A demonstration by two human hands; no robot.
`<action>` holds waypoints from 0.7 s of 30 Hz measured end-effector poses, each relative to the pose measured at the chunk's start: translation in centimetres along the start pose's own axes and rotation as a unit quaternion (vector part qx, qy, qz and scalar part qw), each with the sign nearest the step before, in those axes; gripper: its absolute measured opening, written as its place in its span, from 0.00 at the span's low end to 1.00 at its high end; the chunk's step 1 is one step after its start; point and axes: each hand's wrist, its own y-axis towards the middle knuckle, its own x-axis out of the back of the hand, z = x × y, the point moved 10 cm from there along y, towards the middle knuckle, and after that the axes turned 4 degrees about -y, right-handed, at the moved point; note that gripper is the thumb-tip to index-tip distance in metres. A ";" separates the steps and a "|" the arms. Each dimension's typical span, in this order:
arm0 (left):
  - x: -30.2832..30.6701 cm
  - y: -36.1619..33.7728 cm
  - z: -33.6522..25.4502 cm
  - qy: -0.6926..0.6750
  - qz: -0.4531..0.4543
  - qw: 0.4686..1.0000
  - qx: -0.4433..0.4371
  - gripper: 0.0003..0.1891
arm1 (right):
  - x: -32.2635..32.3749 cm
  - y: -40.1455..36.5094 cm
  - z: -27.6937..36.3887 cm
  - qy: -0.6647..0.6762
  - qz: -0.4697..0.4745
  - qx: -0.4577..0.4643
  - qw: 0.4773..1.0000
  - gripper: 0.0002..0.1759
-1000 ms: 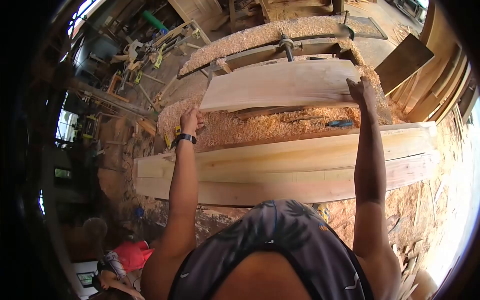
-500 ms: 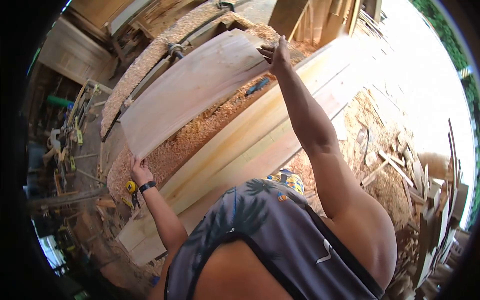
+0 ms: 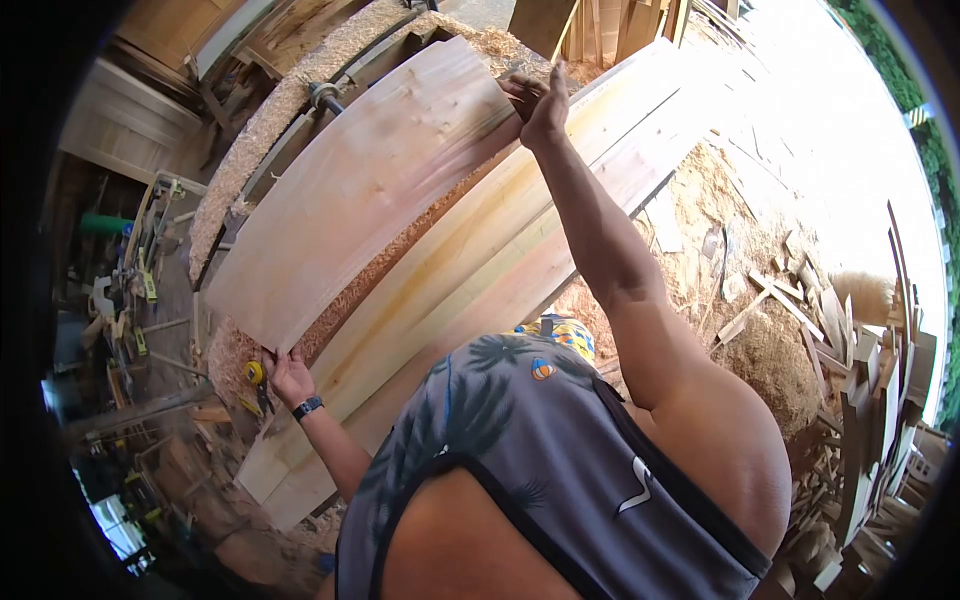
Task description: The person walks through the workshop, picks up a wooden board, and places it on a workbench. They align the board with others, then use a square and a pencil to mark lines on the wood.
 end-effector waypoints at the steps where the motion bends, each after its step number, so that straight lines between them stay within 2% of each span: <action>1: -0.1 -0.5 -0.2 0.007 0.027 1.000 0.014 0.28 | 0.6 -0.9 0.3 0.007 0.000 0.016 1.000 0.52; 2: -0.2 -1.2 -0.1 -0.054 -0.005 0.997 0.054 0.29 | 0.6 -1.7 0.4 0.035 0.021 0.023 0.999 0.51; 3: -0.9 -1.4 -0.9 -0.052 -0.005 0.997 0.055 0.29 | 0.9 -2.3 0.2 0.037 0.020 0.021 0.999 0.51; 5: -0.1 -2.7 -0.3 -0.157 -0.198 0.957 0.145 0.31 | 0.3 -4.3 0.4 0.098 0.050 0.025 0.994 0.50; 6: -0.4 -2.6 -0.2 -0.151 -0.194 0.958 0.147 0.31 | 0.2 -5.1 0.2 0.136 0.057 0.013 0.989 0.49; 8: 2.5 -2.8 -0.4 -0.178 -0.309 0.933 0.054 0.34 | -0.7 -6.9 -0.3 0.212 0.072 -0.017 0.974 0.49; 9: 6.0 -2.5 0.7 -0.172 -0.299 0.937 0.058 0.34 | -1.2 -7.5 -0.4 0.229 0.092 -0.021 0.969 0.49; 10: 6.6 -0.2 1.3 -0.305 -0.012 0.949 0.073 0.35 | -1.0 -7.8 -1.0 0.242 0.090 -0.031 0.966 0.50; 11: 4.6 -1.4 -0.3 -0.411 0.270 0.867 0.084 0.36 | -1.0 -8.3 -1.3 0.243 0.081 -0.038 0.966 0.51; 12: 5.1 -1.8 -1.1 -0.358 0.252 0.898 0.054 0.36 | -1.1 -8.9 -1.5 0.248 0.075 -0.039 0.965 0.51; 13: 6.6 -1.5 -1.2 -0.305 0.126 0.943 0.028 0.36 | -1.2 -9.3 -1.7 0.252 0.072 -0.041 0.964 0.51; 14: 7.3 -1.6 -1.5 -0.258 0.025 0.966 0.008 0.37 | -1.1 -9.5 -2.0 0.251 0.073 -0.044 0.964 0.51; 15: 7.2 -1.8 -2.0 -0.237 -0.008 0.971 -0.002 0.37 | -1.4 -9.8 -2.5 0.266 0.089 -0.051 0.958 0.51; 21: 4.7 -1.5 -2.7 -0.206 -0.038 0.978 -0.026 0.38 | -1.7 -10.1 -2.9 0.303 0.128 -0.062 0.942 0.51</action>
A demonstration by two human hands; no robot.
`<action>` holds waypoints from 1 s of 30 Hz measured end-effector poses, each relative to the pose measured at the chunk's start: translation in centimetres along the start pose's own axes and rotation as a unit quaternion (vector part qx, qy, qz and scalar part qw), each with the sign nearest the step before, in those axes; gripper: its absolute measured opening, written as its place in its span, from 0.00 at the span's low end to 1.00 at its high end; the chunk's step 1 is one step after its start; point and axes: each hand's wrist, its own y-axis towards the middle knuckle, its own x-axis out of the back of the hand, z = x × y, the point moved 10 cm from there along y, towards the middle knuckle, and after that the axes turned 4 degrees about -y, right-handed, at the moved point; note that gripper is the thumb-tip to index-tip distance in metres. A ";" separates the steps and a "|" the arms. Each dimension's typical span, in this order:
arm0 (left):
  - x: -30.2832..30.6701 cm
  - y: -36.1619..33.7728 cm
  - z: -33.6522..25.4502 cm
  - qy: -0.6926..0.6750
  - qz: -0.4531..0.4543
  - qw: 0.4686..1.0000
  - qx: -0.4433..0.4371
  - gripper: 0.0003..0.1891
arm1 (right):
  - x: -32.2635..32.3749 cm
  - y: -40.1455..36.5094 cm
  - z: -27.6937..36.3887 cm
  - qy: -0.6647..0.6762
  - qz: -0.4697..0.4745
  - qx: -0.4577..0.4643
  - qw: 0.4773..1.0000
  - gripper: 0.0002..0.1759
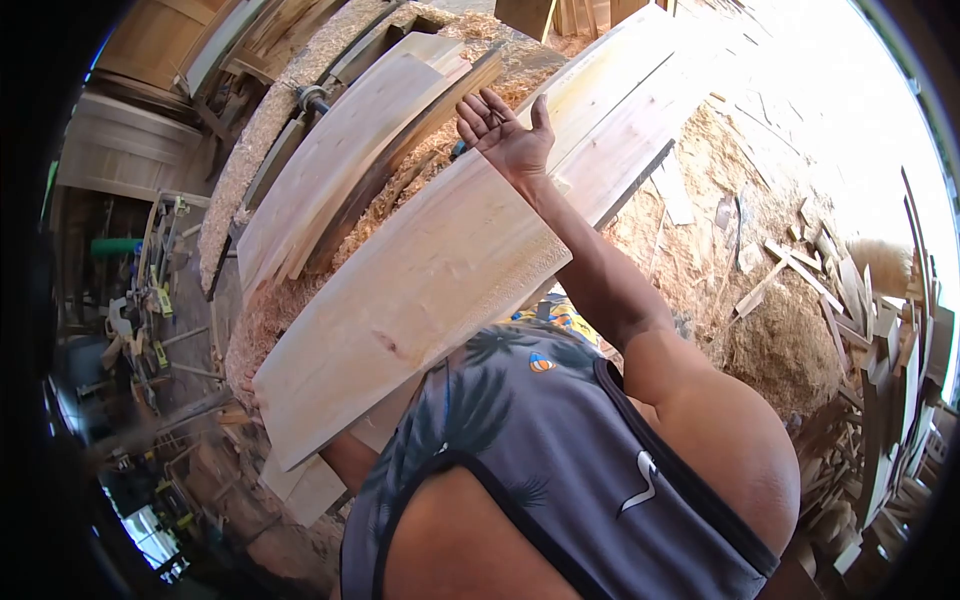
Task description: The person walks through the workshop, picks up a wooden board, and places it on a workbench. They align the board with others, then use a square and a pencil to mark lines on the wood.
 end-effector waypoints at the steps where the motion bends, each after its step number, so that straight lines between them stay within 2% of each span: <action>1: -0.4 -0.1 0.1 0.000 0.001 1.000 -0.004 0.38 | 0.0 0.0 0.2 -0.001 0.004 -0.003 1.000 0.51; 5: -1.8 -0.3 0.7 0.007 0.013 1.000 -0.013 0.38 | 0.9 0.3 0.5 0.011 0.018 -0.022 1.000 0.50; 6: -2.2 -0.2 0.9 0.007 0.018 1.000 -0.014 0.39 | 1.7 0.2 0.8 -0.008 -0.010 -0.009 1.000 0.51; 8: -2.8 -0.8 1.3 0.003 0.020 1.000 -0.022 0.39 | 3.6 0.6 1.4 0.020 0.011 -0.052 0.998 0.53; 10: -3.4 -1.9 2.0 -0.011 0.014 0.999 -0.043 0.39 | 7.0 1.1 3.6 -0.048 -0.001 -0.053 0.997 0.55; 11: -3.9 -2.1 1.9 -0.019 0.016 0.998 -0.060 0.40 | 4.4 0.1 2.9 0.059 0.160 -0.134 0.976 0.54; 12: -4.6 -2.4 1.9 -0.025 0.015 0.997 -0.078 0.40 | 5.8 0.3 4.0 0.003 0.122 -0.115 0.986 0.52; 13: -5.4 -2.6 2.1 -0.032 0.011 0.995 -0.098 0.40 | 5.0 -0.6 4.2 0.015 0.072 -0.091 0.993 0.51; 14: -5.7 -3.0 1.4 -0.032 0.004 0.993 -0.116 0.40 | 5.7 -0.8 5.0 -0.022 0.049 -0.061 0.997 0.50; 16: -5.4 -4.1 1.0 -0.039 -0.016 0.988 -0.150 0.41 | 5.9 -1.5 5.8 -0.027 0.021 -0.062 0.998 0.49; 18: -5.8 -4.0 2.8 -0.022 0.005 0.996 -0.081 0.40 | 6.1 -2.2 6.4 -0.065 -0.060 -0.026 0.996 0.47; 22: -2.5 -4.1 3.8 -0.076 -0.042 0.994 -0.061 0.39 | 5.9 -3.5 6.3 -0.121 -0.094 -0.016 0.988 0.41; 24: 1.0 -4.2 4.5 -0.019 -0.032 0.999 0.007 0.37 | 7.8 -3.6 6.7 -0.158 -0.118 -0.036 0.980 0.35; 25: 4.8 -3.9 4.5 -0.023 -0.027 0.999 0.005 0.37 | 8.4 -4.0 6.7 -0.175 -0.163 -0.053 0.970 0.30; 26: 5.2 -3.6 2.8 0.022 0.131 0.988 -0.081 0.35 | 10.2 -3.9 7.2 -0.203 -0.190 -0.076 0.957 0.28; 27: 5.5 -4.4 2.2 0.066 0.285 0.942 -0.164 0.33 | 11.5 -3.4 7.6 -0.218 -0.174 -0.084 0.957 0.27; 28: 2.6 -4.7 2.4 0.062 0.288 0.942 -0.163 0.33 | 11.9 -3.5 7.5 -0.233 -0.160 -0.092 0.955 0.26; 29: 3.5 -4.6 1.3 0.116 -0.085 0.973 -0.182 0.32 | 10.7 -3.1 6.1 -0.243 -0.039 -0.110 0.963 0.27; 30: 5.1 -9.1 0.6 0.158 -0.447 0.864 -0.172 0.31 | 11.2 -3.3 6.8 -0.393 -0.168 0.009 0.904 0.30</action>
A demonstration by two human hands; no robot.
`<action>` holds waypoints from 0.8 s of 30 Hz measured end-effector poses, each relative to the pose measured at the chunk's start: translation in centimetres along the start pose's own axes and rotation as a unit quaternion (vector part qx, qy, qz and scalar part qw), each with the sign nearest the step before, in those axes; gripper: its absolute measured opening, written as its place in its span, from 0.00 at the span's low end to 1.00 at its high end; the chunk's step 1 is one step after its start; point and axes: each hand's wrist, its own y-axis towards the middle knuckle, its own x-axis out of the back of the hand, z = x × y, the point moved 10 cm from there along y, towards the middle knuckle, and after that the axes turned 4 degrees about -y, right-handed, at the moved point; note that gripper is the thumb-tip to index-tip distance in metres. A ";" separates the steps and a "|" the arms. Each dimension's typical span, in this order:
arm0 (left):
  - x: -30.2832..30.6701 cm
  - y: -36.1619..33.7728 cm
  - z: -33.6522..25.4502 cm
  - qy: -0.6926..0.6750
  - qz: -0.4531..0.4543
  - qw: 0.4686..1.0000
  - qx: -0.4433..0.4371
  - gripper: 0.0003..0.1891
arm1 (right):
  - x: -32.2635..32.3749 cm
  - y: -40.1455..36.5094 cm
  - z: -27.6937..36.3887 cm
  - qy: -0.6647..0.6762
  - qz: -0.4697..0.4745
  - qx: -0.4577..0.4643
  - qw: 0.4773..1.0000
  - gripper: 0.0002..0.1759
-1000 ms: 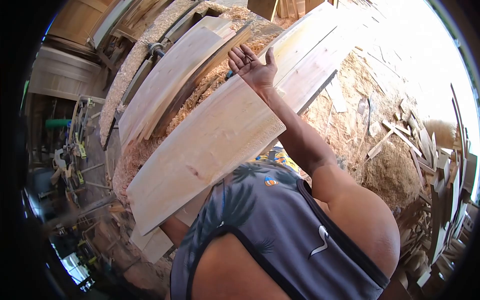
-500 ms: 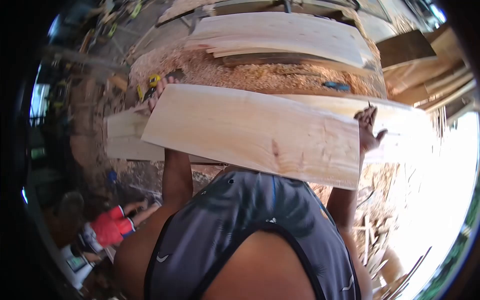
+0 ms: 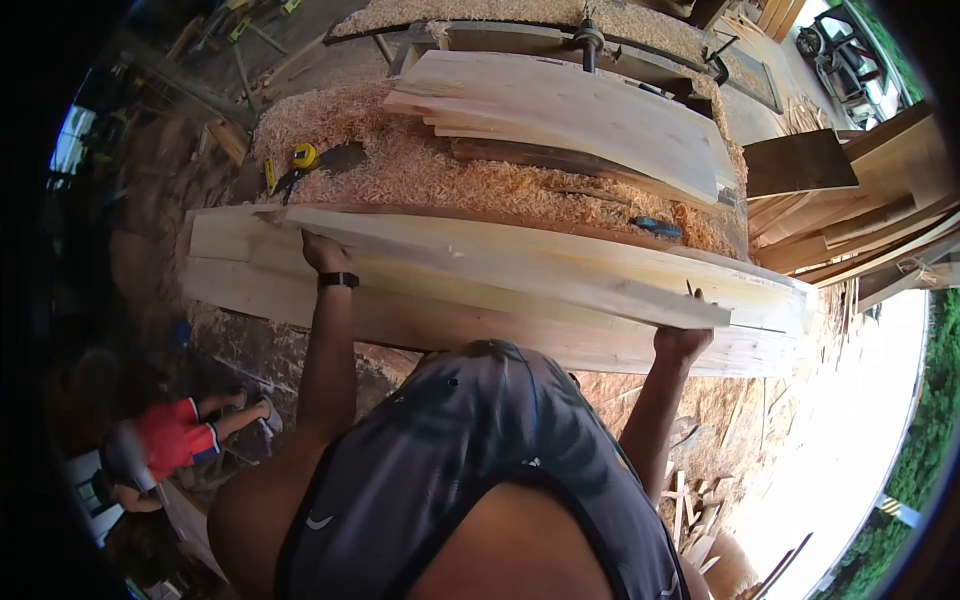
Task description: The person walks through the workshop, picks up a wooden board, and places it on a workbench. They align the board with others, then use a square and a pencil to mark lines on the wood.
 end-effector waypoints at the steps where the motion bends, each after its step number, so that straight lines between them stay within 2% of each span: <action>1: -0.7 -1.1 -0.3 0.006 0.002 1.000 0.002 0.31 | -2.2 -1.1 0.1 0.024 -0.013 -0.031 0.999 0.31; 2: -1.3 -1.7 -0.8 0.046 0.007 0.999 0.002 0.32 | -3.9 -1.8 0.1 0.049 -0.024 -0.064 0.996 0.33; 4: -1.8 -1.2 -0.7 0.086 0.016 0.996 -0.003 0.32 | -5.4 -1.1 -0.6 0.040 0.011 -0.082 0.996 0.33; 6: -1.1 -0.1 0.1 0.211 0.011 0.975 -0.066 0.33 | -6.1 0.8 -1.4 0.028 0.051 -0.080 0.995 0.33; 8: -1.9 -0.3 0.5 0.256 0.036 0.963 -0.084 0.32 | -6.9 1.8 -2.2 -0.001 0.094 -0.050 0.994 0.32; 10: -2.7 -0.3 0.5 0.301 0.055 0.947 -0.100 0.32 | -5.7 2.4 -2.7 -0.102 0.044 -0.032 0.993 0.33; 12: -4.3 -1.5 -0.6 0.418 0.092 0.879 -0.211 0.31 | -5.6 2.1 -3.0 -0.142 0.044 -0.024 0.989 0.34; 16: -5.6 -1.2 0.3 0.484 0.103 0.850 -0.180 0.31 | -4.8 0.7 -2.6 -0.247 0.024 0.021 0.968 0.34; 17: -5.6 -0.6 0.3 0.503 0.083 0.829 -0.231 0.32 | -6.1 -0.4 -2.2 -0.309 0.050 0.014 0.950 0.34; 18: -5.5 -0.2 0.2 0.518 0.067 0.805 -0.281 0.34 | -6.0 -1.4 -1.2 -0.354 -0.012 0.037 0.935 0.35; 19: -4.9 0.4 0.6 0.529 0.047 0.795 -0.293 0.36 | -5.9 -1.2 -1.3 -0.361 -0.003 0.037 0.932 0.35; 20: -4.5 0.9 1.1 0.540 0.033 0.785 -0.302 0.37 | -5.2 -0.7 -1.0 -0.369 0.000 0.037 0.929 0.36; 21: -4.0 1.4 1.8 0.582 0.036 0.778 -0.234 0.40 | -5.2 -0.7 -1.0 -0.361 0.018 0.029 0.932 0.36; 22: -3.9 0.4 1.3 0.593 0.039 0.772 -0.228 0.38 | -5.3 -0.8 -1.0 -0.353 0.034 0.022 0.935 0.36; 23: -3.9 -0.1 1.2 0.603 0.054 0.752 -0.263 0.32 | -4.6 -0.7 -1.1 -0.364 0.032 0.006 0.931 0.36; 24: -4.2 -1.4 0.9 0.578 0.090 0.766 -0.266 0.25 | -4.0 -0.6 -1.4 -0.372 0.033 -0.010 0.928 0.37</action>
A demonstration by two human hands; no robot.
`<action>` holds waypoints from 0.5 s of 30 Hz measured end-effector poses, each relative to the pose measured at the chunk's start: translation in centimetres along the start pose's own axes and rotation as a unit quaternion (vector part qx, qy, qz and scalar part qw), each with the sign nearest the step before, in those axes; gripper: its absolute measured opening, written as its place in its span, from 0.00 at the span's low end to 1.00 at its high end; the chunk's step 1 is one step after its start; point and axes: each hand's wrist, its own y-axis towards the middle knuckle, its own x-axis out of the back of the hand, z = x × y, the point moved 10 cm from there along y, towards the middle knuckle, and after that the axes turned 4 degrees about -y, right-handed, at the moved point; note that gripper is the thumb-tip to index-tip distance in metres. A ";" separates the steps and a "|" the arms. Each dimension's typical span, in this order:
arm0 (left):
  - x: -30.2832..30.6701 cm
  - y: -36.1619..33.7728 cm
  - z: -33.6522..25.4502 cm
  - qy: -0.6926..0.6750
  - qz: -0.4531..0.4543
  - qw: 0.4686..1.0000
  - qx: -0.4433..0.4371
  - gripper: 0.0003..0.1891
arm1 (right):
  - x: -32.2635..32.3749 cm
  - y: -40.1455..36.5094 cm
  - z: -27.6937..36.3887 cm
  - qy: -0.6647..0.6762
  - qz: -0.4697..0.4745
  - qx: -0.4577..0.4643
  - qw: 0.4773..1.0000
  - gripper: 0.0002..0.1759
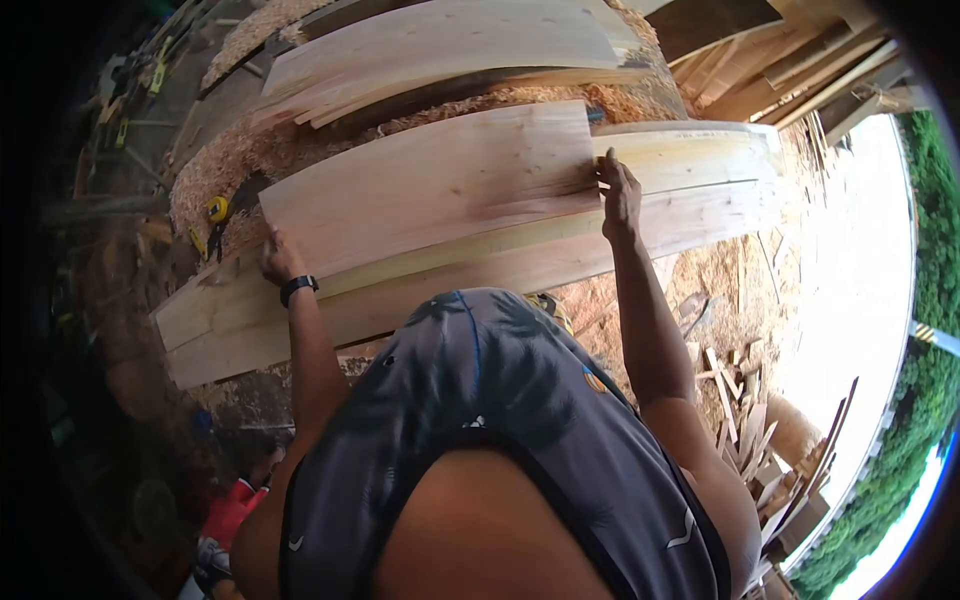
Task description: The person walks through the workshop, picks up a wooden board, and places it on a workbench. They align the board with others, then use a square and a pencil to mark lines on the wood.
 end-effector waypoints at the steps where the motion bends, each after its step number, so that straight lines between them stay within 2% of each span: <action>1: 0.0 -0.5 0.3 -0.047 -0.003 0.999 -0.013 0.20 | 0.2 -0.2 -0.4 -0.010 0.001 -0.006 1.000 0.38; 4: -0.8 -0.4 2.5 0.036 0.010 0.997 -0.066 0.17 | 0.7 -2.2 -0.6 -0.026 0.003 -0.011 1.000 0.39; 6: -0.3 -0.8 2.6 0.030 0.020 0.999 -0.038 0.17 | 1.6 -2.4 -1.0 -0.032 0.006 -0.018 0.999 0.40; 8: -0.4 -0.9 4.0 0.014 0.032 0.999 -0.036 0.17 | 1.3 -2.7 -1.0 -0.037 0.069 -0.027 0.997 0.40; 10: -0.2 -1.2 4.5 -0.001 0.041 0.999 -0.033 0.17 | 2.1 -3.1 -1.2 -0.027 0.071 -0.036 0.996 0.37; 12: 0.0 -2.1 4.2 -0.075 0.096 0.993 -0.002 0.18 | 2.1 -3.7 -1.2 -0.025 0.111 -0.021 0.993 0.33; 13: 0.3 -2.2 5.1 -0.071 0.097 0.993 0.002 0.18 | 2.7 -3.6 -1.2 -0.010 0.100 -0.005 0.995 0.28; 14: 0.4 -1.9 5.3 -0.061 0.111 0.992 -0.025 0.18 | 3.0 -3.6 -1.9 -0.011 0.104 -0.009 0.994 0.28; 15: 0.6 -1.9 5.5 -0.052 0.124 0.990 -0.052 0.19 | 4.5 -3.4 -2.2 -0.065 0.059 0.017 0.996 0.26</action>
